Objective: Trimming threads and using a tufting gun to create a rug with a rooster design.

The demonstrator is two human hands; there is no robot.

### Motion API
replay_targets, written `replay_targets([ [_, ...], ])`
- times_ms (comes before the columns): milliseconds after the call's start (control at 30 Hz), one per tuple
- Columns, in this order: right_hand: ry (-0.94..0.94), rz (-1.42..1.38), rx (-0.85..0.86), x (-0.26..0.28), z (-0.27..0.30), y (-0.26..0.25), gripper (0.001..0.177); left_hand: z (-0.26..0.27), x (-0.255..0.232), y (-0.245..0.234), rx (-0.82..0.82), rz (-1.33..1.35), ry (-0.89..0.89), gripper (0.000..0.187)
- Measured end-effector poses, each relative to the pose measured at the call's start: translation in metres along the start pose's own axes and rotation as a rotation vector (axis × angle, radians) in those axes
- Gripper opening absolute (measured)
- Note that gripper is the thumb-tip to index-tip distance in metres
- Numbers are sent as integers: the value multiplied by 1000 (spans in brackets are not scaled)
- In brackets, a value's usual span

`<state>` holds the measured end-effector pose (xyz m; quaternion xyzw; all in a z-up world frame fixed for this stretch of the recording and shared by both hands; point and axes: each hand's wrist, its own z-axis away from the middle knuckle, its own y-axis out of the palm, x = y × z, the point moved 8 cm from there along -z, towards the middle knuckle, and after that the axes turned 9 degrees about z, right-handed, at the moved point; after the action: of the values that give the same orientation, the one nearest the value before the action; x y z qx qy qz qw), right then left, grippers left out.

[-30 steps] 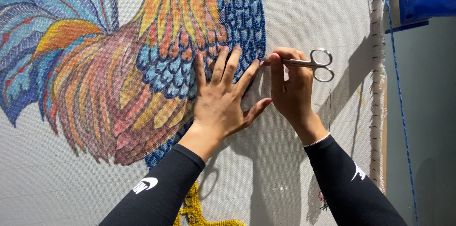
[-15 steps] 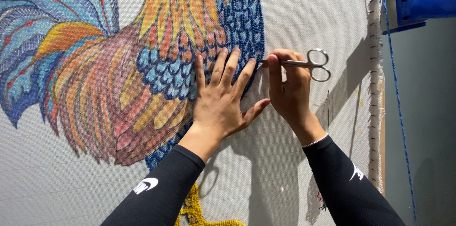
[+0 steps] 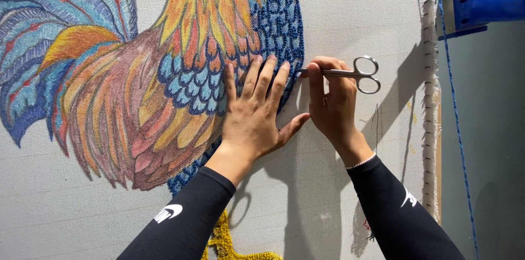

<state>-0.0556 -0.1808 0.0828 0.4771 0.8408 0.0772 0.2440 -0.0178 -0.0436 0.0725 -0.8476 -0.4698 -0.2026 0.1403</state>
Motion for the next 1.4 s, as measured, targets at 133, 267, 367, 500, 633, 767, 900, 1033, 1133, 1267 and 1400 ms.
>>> replay_targets([
  [133, 5, -1, 26, 0, -2, 3, 11, 0, 0, 2, 26, -20, 1, 94],
  [267, 92, -149, 5, -9, 4, 1, 14, 0, -1, -1, 3, -7, 9, 91],
  [367, 178, -238, 21, -13, 3, 1, 17, -1, -2, -6, 13, -10, 6, 90],
  [500, 298, -464, -49, -34, 10, 0, 24, -4, -5, -11, -4, 8, 23, 92],
  [633, 358, -338, -163, -48, 10, -21, 29, -11, -2, -3, 64, -13, 0, 96],
  [767, 504, -530, -187, -60, 11, -20, 30, -22, -6, 3, 65, 9, 58, 96],
  [900, 635, -743, -273, -76, 19, -15, 25, -33, -5, 8, 131, -29, 127, 93],
  [1033, 630, -758, -265, -78, 19, -14, 25, -54, 17, 4, 114, -15, 96, 93],
  [1133, 631, -762, -268, -77, 17, -14, 25, -78, 32, -1, 173, -62, 56, 93],
  [1267, 665, -743, -254, -80, 17, -15, 25, -110, 45, -6, 213, -121, 2, 93],
  [1400, 698, -789, -262, -86, 17, -17, 24, -106, 34, -5, 210, -115, 85, 91],
])
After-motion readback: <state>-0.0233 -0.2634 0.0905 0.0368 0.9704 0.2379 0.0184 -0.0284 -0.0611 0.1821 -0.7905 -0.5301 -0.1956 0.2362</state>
